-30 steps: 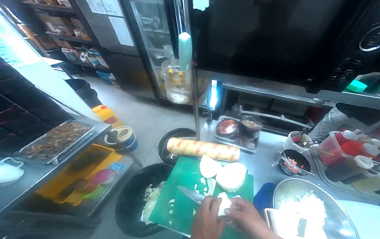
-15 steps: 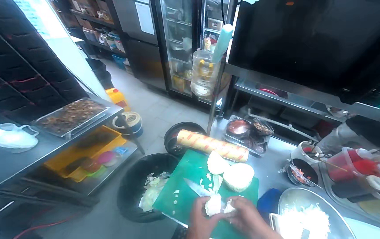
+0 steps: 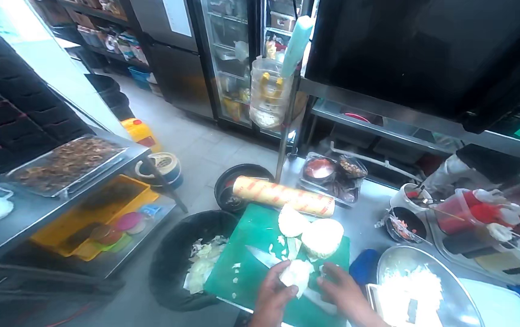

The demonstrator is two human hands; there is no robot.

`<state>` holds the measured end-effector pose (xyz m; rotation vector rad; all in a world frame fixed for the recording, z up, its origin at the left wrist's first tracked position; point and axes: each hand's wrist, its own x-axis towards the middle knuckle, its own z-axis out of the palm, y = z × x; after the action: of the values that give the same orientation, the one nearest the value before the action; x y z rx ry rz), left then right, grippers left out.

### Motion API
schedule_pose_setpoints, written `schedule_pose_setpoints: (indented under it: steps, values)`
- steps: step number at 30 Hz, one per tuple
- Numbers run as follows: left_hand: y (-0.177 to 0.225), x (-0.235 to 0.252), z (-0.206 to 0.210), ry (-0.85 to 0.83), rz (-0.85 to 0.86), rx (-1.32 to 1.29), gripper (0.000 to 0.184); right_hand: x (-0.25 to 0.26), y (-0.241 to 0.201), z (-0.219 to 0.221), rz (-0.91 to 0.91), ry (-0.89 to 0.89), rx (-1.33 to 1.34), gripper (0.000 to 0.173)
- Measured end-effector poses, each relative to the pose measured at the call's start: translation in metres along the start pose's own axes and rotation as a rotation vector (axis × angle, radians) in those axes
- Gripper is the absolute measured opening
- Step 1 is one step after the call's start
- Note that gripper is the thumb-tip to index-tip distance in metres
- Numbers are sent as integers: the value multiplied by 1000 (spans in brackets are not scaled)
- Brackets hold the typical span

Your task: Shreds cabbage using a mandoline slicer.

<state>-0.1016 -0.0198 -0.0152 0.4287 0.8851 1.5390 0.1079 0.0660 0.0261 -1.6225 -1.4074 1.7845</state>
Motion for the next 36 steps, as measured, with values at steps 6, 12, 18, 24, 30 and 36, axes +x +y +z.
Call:
schedule_pose_setpoints:
  steps: [6,12,18,24,30,36]
  values:
    - [11,-7,64,-136,35,658,79,-30,-17,-37,-294,-269,87,70]
    - [2,-15,122,-161,334,1009,57,-51,5,-67,-376,-289,593,46]
    - [-18,-17,155,-306,456,1038,53,-72,28,-94,-501,-203,701,46]
    - [-39,-11,174,-426,400,924,51,-89,43,-117,-633,59,551,47]
    - [-63,-7,192,-478,308,844,52,-99,53,-137,-605,173,529,46]
    - [-77,-8,200,-436,109,742,66,-105,53,-148,-457,194,538,56]
